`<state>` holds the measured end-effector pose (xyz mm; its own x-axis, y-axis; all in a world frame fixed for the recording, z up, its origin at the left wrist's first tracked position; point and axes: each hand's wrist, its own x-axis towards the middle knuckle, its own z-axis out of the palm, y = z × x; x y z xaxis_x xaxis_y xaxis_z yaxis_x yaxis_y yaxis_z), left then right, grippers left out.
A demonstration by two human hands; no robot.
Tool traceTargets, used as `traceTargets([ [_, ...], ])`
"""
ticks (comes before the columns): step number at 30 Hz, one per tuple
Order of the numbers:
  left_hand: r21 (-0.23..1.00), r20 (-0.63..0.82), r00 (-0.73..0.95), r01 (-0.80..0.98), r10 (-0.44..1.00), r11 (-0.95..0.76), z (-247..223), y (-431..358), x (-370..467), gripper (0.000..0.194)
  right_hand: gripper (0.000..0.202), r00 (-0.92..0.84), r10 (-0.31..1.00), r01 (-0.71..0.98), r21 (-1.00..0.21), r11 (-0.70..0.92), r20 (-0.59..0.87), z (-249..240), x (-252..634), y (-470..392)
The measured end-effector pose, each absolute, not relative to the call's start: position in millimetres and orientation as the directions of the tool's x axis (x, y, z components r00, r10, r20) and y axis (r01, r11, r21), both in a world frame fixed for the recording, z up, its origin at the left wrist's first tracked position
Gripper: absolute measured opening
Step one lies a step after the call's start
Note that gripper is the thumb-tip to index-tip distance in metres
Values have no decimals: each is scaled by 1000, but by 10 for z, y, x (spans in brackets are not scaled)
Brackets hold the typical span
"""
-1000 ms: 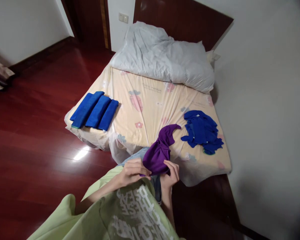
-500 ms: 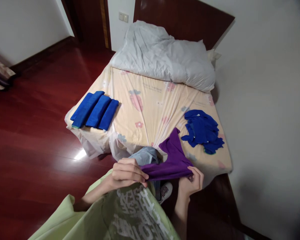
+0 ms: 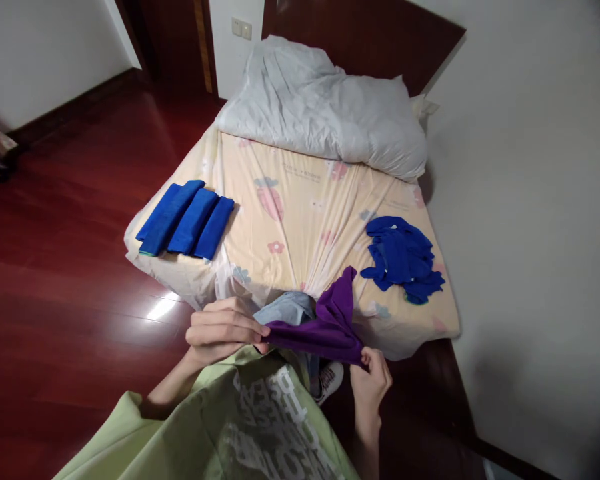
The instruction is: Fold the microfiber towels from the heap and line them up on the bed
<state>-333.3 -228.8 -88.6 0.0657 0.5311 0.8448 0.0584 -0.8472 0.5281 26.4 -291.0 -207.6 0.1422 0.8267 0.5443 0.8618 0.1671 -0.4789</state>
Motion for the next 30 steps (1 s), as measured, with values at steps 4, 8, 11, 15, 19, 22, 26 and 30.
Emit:
traceTargets([
  [4, 561, 828, -85, 130, 555, -817, -980, -2210, -3573, 11, 24, -116, 872, 714, -570, 406, 475, -1832, 47, -3115],
  [8, 571, 797, -327, 134, 507, -810, -1057, -2068, -3799, 31, 28, -395, 872, 503, -727, 468, 289, -1621, -219, -3330],
  [11, 533, 797, -412, 136, 442, -835, -1042, -2010, -3878, 45, 27, -507, 838, 408, -801, 438, 200, -1538, -379, -3385],
  [15, 517, 777, -480, 113, 409, -849, -985, -2019, -3938, 57, 27, -505, 833, 330, -841, 428, 225, -1429, -409, -3365],
  [19, 511, 745, -549, 107, 377, -853, -975, -2004, -4027, 65, 33, -519, 830, 287, -873, 395, 205, -1342, -309, -3378],
  [22, 508, 744, -563, 128, 359, -852, -992, -1950, -4096, 69, 31, -530, 848, 495, -813, 306, -4, -1415, -263, -3384],
  [26, 507, 761, -561, 204, 325, -837, -994, -1916, -4140, 64, 14, -463, 848, 665, -734, 139, -259, -1705, -263, -3328],
  [30, 540, 771, -538, 270, 340, -798, -952, -1995, -4134, 51, 20, -400, 831, 690, -724, -4, -386, -1995, -230, -3311],
])
